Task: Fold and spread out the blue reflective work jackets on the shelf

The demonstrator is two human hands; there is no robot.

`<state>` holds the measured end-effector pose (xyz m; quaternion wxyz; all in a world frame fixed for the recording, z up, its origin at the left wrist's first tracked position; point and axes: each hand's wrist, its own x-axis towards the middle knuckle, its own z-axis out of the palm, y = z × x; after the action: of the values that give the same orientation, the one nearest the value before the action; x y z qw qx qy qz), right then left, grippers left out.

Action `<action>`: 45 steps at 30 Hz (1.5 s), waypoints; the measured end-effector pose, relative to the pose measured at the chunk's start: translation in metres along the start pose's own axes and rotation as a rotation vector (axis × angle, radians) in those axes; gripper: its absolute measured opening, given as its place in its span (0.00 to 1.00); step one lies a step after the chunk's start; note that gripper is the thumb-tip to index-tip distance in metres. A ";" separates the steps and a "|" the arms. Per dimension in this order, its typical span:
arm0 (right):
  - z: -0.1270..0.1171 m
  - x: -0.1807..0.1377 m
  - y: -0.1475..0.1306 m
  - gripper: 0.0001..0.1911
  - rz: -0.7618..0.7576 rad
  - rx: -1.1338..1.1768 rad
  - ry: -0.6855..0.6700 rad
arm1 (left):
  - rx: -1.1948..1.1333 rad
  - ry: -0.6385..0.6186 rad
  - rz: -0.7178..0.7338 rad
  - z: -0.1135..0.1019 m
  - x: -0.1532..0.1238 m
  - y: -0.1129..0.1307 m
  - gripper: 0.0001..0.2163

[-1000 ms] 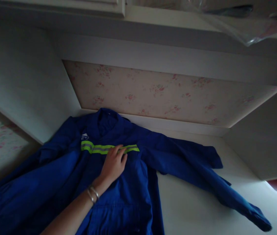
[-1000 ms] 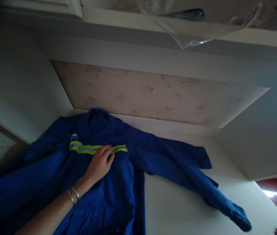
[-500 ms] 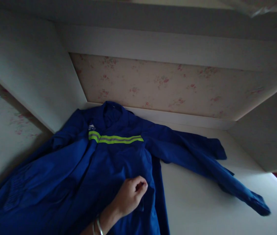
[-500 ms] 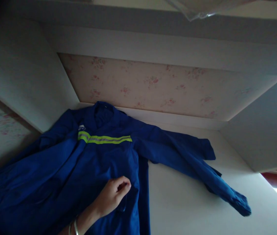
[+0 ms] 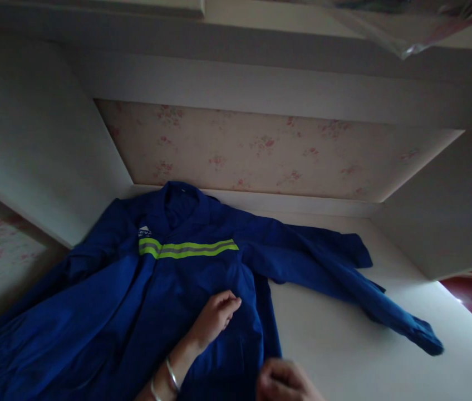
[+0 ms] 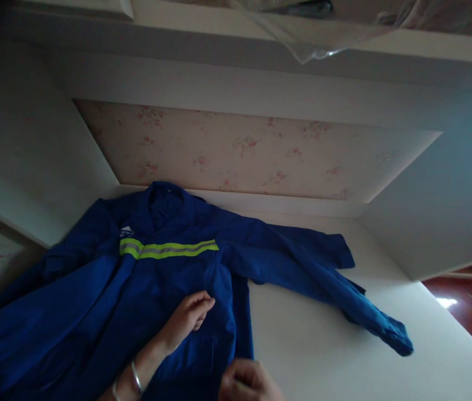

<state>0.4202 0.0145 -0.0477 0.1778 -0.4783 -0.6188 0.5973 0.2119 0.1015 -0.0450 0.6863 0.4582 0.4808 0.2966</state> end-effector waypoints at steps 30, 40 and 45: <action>0.016 0.047 0.014 0.24 -0.145 -0.454 0.550 | -0.035 -0.039 -0.030 0.007 0.002 -0.003 0.22; 0.017 0.048 0.018 0.24 -0.167 -0.490 0.580 | -0.017 -0.031 -0.022 0.009 0.003 -0.005 0.21; 0.016 0.047 0.016 0.24 -0.146 -0.458 0.559 | 0.016 -0.025 -0.006 0.008 0.002 -0.005 0.22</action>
<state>0.3907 0.0407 -0.0825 0.2704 -0.6052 -0.6964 0.2752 0.2199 0.0986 -0.0498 0.6893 0.4660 0.4759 0.2850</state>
